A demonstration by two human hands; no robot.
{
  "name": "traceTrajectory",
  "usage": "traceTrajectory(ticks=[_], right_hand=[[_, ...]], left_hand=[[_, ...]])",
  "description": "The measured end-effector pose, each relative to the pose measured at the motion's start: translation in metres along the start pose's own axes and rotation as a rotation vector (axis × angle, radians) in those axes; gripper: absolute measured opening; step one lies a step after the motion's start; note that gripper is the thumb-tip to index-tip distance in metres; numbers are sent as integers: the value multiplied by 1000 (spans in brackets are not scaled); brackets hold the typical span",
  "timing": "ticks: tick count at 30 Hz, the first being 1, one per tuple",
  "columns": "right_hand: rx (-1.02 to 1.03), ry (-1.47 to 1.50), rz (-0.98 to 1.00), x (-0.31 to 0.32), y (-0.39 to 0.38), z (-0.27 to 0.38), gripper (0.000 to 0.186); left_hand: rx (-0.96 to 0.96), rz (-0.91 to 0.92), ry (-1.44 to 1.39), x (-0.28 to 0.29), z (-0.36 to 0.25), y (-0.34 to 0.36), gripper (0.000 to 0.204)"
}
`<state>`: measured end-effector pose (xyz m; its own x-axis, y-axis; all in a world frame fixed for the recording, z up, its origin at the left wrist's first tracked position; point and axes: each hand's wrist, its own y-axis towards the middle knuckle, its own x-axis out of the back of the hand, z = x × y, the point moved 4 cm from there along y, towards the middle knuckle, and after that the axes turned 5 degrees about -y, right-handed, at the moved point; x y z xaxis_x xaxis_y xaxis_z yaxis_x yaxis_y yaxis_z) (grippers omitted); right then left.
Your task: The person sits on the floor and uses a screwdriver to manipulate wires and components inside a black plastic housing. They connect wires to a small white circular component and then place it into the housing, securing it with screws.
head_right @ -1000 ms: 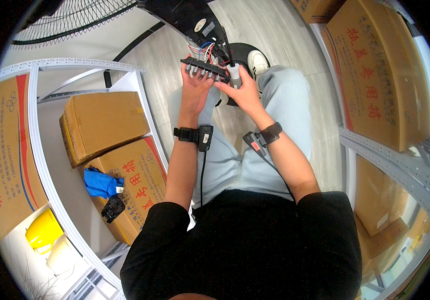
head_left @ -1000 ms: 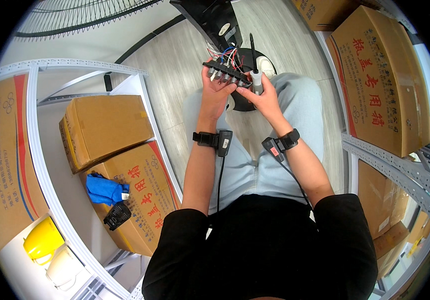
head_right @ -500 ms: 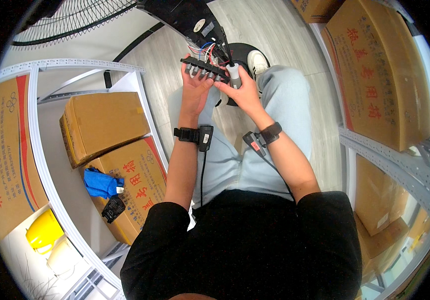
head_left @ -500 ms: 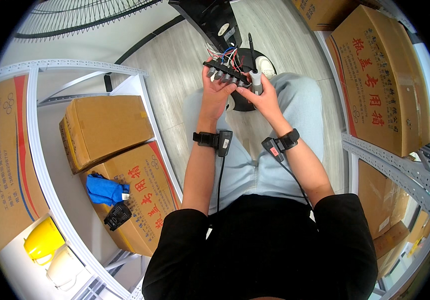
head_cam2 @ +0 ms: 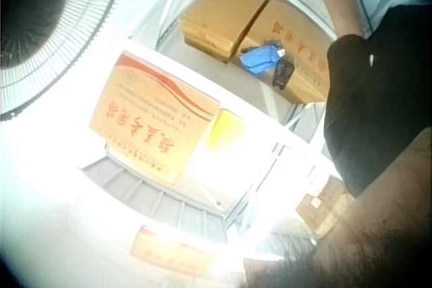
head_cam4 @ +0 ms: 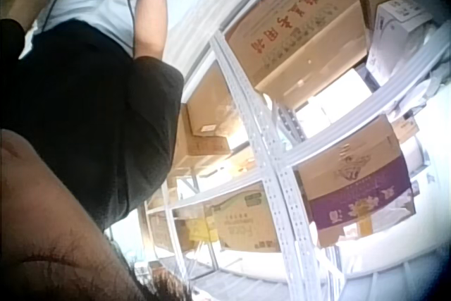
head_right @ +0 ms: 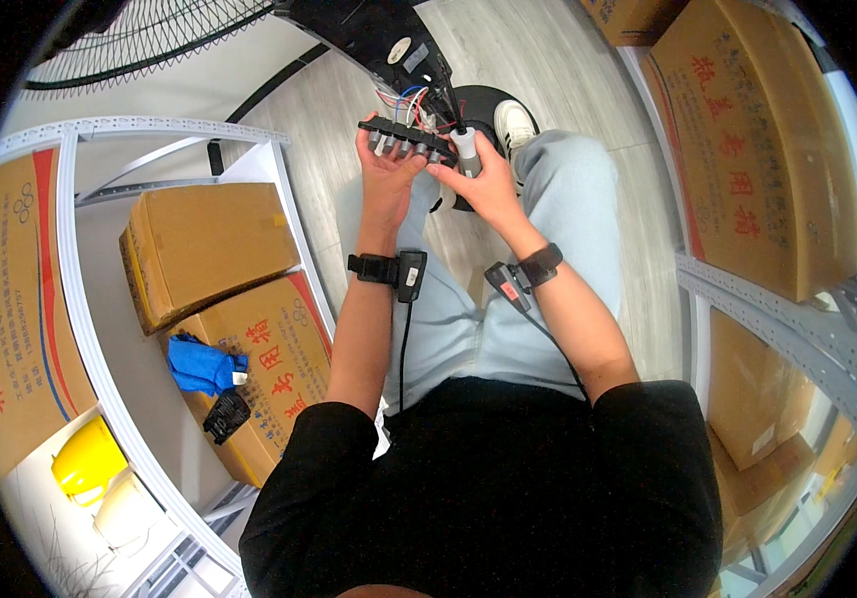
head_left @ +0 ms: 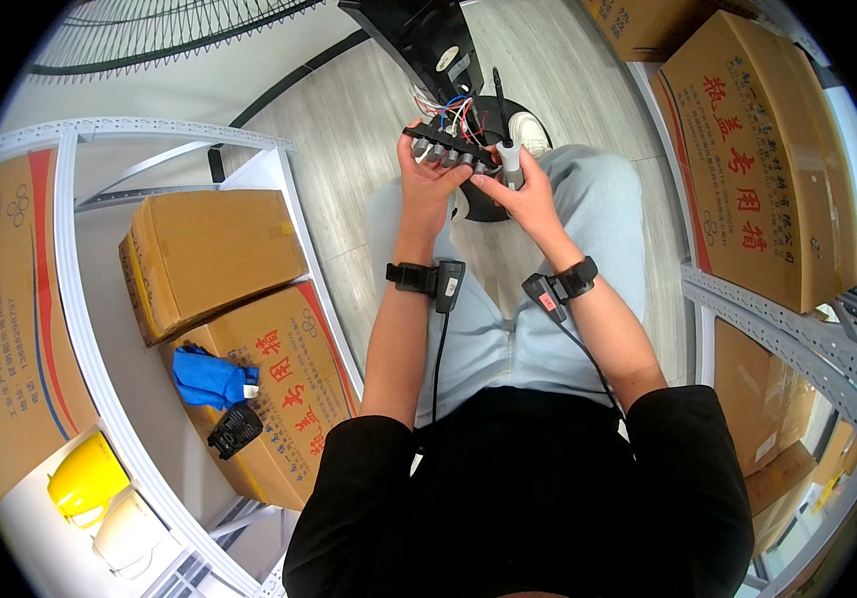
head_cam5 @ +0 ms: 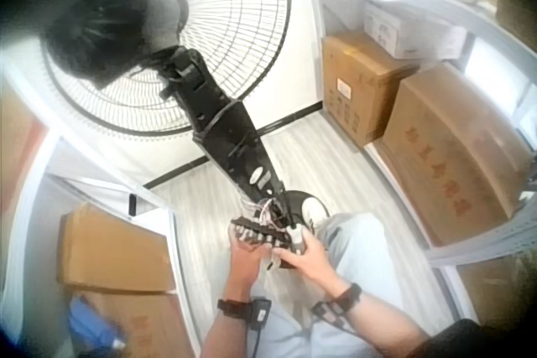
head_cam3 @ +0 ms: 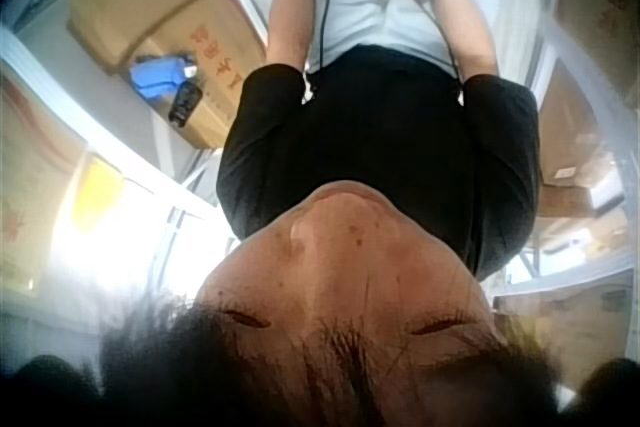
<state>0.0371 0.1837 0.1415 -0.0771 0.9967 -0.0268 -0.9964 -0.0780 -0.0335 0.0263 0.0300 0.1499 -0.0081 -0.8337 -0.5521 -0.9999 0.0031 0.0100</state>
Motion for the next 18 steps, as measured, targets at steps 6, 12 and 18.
traceTrajectory(ticks=[6, 12, 18], right_hand=[[-4, 47, -5, 0, 0, -1, 44], [-45, 88, 3, 2, 0, -2, 44], [-33, 51, 13, 3, 1, -5, 44]], left_hand=[[16, 45, -102, -1, 2, -1, 84], [53, 27, -111, -4, -1, -2, 73], [54, 14, -84, -1, -1, -2, 74]])
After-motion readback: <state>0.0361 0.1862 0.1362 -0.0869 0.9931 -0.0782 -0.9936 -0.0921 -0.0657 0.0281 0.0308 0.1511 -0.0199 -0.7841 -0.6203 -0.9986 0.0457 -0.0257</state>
